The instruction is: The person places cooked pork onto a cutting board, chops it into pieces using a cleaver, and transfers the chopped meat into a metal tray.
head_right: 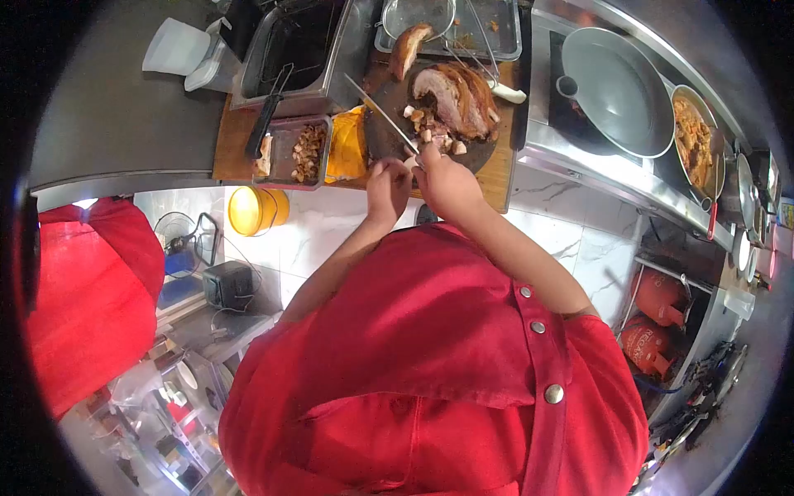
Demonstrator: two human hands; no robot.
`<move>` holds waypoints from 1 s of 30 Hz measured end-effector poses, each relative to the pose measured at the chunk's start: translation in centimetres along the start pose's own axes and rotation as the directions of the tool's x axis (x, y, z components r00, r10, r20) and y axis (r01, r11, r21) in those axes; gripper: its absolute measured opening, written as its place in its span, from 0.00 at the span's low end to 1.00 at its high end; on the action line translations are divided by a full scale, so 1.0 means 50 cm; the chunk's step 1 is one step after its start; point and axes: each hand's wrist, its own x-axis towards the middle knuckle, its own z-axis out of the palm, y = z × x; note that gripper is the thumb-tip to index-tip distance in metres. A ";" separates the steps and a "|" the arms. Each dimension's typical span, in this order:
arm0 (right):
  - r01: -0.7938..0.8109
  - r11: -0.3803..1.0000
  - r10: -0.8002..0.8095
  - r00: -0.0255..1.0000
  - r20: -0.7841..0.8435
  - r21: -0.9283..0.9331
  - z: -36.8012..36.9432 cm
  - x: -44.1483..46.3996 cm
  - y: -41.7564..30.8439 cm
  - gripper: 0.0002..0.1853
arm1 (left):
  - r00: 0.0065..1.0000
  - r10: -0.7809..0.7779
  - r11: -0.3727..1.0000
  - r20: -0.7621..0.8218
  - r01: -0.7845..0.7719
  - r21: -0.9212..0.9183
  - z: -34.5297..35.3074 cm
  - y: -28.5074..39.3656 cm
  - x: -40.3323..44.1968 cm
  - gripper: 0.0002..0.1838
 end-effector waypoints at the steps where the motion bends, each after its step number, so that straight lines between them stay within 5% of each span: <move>1: -0.002 1.000 0.002 1.000 0.008 0.002 0.011 -0.005 0.005 0.14 | 1.000 -0.008 1.000 0.002 0.008 0.002 0.001 0.000 -0.006 0.03; 3: 0.034 0.999 -0.032 0.998 -0.059 0.028 0.054 -0.010 0.042 0.14 | 0.999 -0.044 0.999 0.025 0.045 -0.026 0.004 -0.001 -0.001 0.04; 4: -0.018 1.000 0.021 0.996 0.090 -0.025 0.071 -0.005 0.066 0.14 | 0.997 0.014 0.998 0.081 -0.019 0.061 -0.008 0.003 0.003 0.04; 8: 0.000 0.995 0.020 0.982 0.188 -0.104 0.040 0.023 0.074 0.14 | 0.996 0.077 0.997 0.034 -0.077 0.002 -0.003 -0.002 -0.001 0.05; 13: 0.040 0.999 -0.040 0.998 0.041 -0.002 0.029 -0.002 0.042 0.15 | 0.997 0.027 1.000 0.069 -0.026 -0.007 -0.006 0.001 -0.007 0.06; 16: -0.056 0.998 0.062 0.979 0.196 -0.035 0.083 -0.012 0.081 0.15 | 0.998 0.044 0.999 0.041 -0.044 -0.010 -0.004 -0.002 -0.007 0.06; 21: -0.020 0.997 0.028 0.993 0.115 -0.076 0.045 -0.001 0.091 0.14 | 0.998 0.041 0.998 0.036 -0.039 -0.051 -0.005 -0.007 0.016 0.04; 25: -0.037 0.999 0.034 0.998 -0.058 -0.037 0.013 -0.046 0.108 0.14 | 0.998 0.033 0.994 0.054 -0.038 0.103 0.022 0.011 0.078 0.03; 29: -0.177 0.983 0.180 0.981 -0.068 0.044 -0.078 -0.101 0.109 0.15 | 0.985 0.170 0.983 0.030 -0.172 0.065 0.025 0.023 0.146 0.09; 30: -0.222 0.973 0.224 0.974 -0.033 0.062 -0.099 -0.119 0.117 0.14 | 0.974 0.214 0.977 -0.077 -0.212 0.031 0.040 -0.001 0.159 0.09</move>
